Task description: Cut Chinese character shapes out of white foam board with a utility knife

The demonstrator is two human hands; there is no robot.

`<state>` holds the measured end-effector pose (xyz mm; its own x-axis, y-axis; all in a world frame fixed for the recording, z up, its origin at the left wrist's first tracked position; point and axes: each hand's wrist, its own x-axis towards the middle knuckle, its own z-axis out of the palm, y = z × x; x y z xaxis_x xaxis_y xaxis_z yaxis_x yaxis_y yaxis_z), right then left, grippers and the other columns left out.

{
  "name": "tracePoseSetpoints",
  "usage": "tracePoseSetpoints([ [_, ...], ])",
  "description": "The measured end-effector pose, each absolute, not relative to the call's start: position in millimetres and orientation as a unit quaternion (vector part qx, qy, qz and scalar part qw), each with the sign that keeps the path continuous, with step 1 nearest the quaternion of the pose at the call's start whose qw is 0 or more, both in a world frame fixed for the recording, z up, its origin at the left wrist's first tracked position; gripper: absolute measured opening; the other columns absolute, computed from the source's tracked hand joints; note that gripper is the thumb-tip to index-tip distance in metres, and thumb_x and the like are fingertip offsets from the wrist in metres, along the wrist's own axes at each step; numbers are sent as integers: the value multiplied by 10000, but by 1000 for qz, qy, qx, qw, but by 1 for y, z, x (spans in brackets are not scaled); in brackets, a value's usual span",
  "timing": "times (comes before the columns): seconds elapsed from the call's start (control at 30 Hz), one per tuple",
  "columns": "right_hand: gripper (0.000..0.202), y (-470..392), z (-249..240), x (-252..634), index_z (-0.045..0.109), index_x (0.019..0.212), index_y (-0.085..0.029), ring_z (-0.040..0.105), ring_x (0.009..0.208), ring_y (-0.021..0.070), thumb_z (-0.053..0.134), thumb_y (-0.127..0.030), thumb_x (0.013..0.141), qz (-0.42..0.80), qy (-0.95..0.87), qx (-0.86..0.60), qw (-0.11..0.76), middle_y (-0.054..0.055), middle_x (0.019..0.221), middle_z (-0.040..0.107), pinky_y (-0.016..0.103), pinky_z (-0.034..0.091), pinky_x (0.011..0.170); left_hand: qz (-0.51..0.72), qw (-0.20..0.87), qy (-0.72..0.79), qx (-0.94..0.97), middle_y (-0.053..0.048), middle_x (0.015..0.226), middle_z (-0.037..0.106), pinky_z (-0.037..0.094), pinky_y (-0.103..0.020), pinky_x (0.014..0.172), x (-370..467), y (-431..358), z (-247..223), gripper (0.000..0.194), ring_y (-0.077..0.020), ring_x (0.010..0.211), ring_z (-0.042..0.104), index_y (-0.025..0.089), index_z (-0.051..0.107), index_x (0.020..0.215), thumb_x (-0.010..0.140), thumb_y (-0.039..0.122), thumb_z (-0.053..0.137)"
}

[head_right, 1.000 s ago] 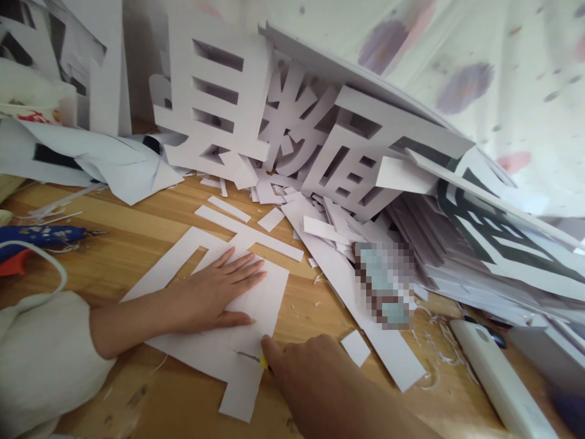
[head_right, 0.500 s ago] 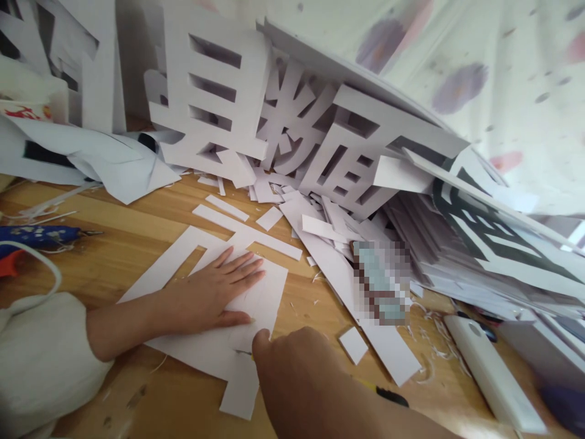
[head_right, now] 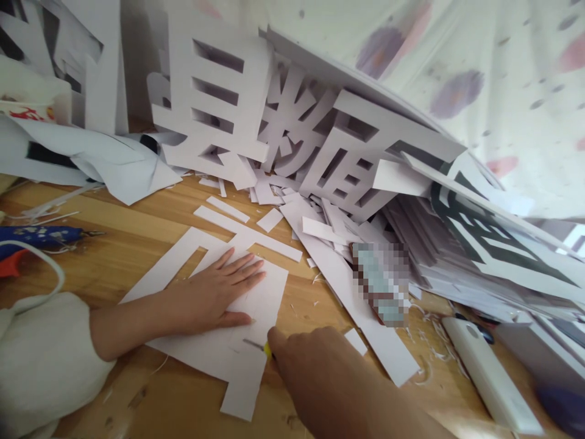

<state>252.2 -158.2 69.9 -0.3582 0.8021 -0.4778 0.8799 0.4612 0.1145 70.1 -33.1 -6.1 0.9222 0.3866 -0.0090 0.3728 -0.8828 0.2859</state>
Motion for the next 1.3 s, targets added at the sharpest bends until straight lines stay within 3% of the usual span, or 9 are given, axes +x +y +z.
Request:
tracePoseSetpoints([
  [0.17,194,-161,54,244,556,959,-149,536,574,89,505,-316,874,-91,808,533,232,-7,781,579,242,458,514,8,147,211,966,-104,1469,169,10,-458,1087,72,-34,-3,732,-257,1364,61,131,255,1389,849,623,304],
  [0.3,100,-161,44,234,543,896,-164,533,476,105,537,-176,798,-101,808,536,221,-19,672,591,229,368,419,17,145,207,967,-101,1471,165,-6,-440,1089,71,-35,-4,727,-247,1365,59,130,251,1390,855,621,284],
  [0.43,251,-162,44,231,525,875,-196,595,476,164,561,-76,658,-109,808,536,217,-7,665,636,262,247,367,19,141,210,967,-96,1471,168,-16,-432,1089,71,-35,-5,725,-248,1364,58,139,254,1390,853,625,283],
  [0.63,254,-165,40,228,479,812,-199,627,509,197,503,-13,642,-104,815,533,204,-10,654,639,288,152,391,3,148,208,967,-102,1473,142,-8,-448,1086,71,-34,-3,733,-252,1365,47,124,231,1397,859,619,277],
  [0.9,179,-166,35,227,450,839,-191,625,500,198,505,-65,723,-85,821,527,202,-6,639,631,295,120,390,19,154,208,966,-106,1467,175,-7,-438,1089,71,-35,-4,720,-250,1364,61,130,256,1390,860,616,279],
  [1.3,323,-163,35,217,445,876,-187,613,463,193,537,-46,601,-67,820,508,255,7,637,621,296,90,339,11,140,212,967,-98,1470,152,-26,-452,1084,73,-35,-7,734,-248,1366,43,132,239,1396,856,628,265],
])
